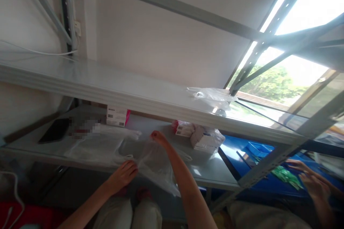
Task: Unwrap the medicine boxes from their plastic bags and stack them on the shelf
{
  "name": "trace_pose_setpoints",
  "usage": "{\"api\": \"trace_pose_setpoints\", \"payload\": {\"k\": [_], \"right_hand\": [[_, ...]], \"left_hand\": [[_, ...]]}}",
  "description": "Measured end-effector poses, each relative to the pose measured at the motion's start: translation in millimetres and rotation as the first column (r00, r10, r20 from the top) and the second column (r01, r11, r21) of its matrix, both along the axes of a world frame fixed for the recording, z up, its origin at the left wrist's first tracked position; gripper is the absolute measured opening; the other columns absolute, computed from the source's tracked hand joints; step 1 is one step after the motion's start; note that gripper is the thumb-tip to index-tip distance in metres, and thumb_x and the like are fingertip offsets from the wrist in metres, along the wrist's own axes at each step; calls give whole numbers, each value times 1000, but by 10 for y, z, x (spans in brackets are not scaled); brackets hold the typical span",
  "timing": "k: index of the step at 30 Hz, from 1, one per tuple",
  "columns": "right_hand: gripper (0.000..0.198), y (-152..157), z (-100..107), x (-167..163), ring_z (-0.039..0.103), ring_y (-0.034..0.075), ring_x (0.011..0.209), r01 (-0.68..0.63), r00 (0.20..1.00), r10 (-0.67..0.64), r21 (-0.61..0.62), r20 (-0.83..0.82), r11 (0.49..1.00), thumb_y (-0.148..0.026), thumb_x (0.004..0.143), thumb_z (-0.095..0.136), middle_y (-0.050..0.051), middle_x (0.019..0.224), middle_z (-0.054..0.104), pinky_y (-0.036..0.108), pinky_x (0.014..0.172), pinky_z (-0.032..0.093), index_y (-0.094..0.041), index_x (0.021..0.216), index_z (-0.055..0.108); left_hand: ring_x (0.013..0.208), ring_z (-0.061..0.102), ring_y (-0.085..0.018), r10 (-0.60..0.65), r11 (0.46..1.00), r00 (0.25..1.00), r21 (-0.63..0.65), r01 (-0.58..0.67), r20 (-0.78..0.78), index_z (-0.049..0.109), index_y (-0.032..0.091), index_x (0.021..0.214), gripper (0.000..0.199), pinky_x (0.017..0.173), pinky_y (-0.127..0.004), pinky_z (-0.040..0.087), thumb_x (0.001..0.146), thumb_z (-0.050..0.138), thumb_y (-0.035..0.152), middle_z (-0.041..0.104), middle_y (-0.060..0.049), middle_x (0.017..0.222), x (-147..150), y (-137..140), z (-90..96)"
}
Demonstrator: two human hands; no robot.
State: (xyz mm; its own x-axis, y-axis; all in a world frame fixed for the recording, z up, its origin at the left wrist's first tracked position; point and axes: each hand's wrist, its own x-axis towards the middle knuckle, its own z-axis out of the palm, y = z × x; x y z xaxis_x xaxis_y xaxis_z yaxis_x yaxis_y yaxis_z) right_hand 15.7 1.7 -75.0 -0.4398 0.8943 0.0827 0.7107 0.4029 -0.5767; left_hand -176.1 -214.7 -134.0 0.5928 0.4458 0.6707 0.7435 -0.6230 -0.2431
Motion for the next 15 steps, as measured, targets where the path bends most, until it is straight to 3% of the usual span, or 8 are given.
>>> {"api": "trace_pose_setpoints", "payload": {"k": [5,9,11,13,15], "right_hand": [[11,-58,106,-38,55,13,65,-12,999,9,81,33,997,-29,80,64,1,71,64,21,61,36,-19,82,68],[14,-183,206,-145,50,11,60,-57,996,61,68,-58,996,-27,82,62,-1,67,62,21,58,32,-15,85,69],[17,-255,264,-221,48,9,58,-99,987,102,32,-127,995,-26,83,60,-3,63,60,20,56,31,-11,87,68],[20,-320,325,-315,46,9,59,-139,976,135,-7,-173,990,-27,85,57,-4,60,57,20,56,30,-9,87,67],[23,-370,382,-412,44,8,60,-123,964,103,-68,-246,990,-28,88,53,-5,56,54,19,57,30,-9,84,66]], "left_hand": [[99,56,-19,-7,1000,999,14,7,35,62,17,99,27,94,-37,44,86,42,6,65,-6,99,-67,-98,55],[115,50,-22,74,974,950,-225,-4,304,54,21,120,36,98,-39,42,87,41,13,58,-9,121,-29,-172,154],[122,46,-23,182,931,837,-365,22,516,46,21,129,40,102,-42,39,89,42,23,50,-12,132,19,-65,236],[118,50,-23,313,882,639,-464,79,703,44,19,128,42,100,-43,41,89,43,33,51,-13,129,68,178,330],[101,61,-22,466,809,411,-565,159,783,49,18,121,43,90,-40,48,86,46,42,59,-11,117,98,510,429]]}}
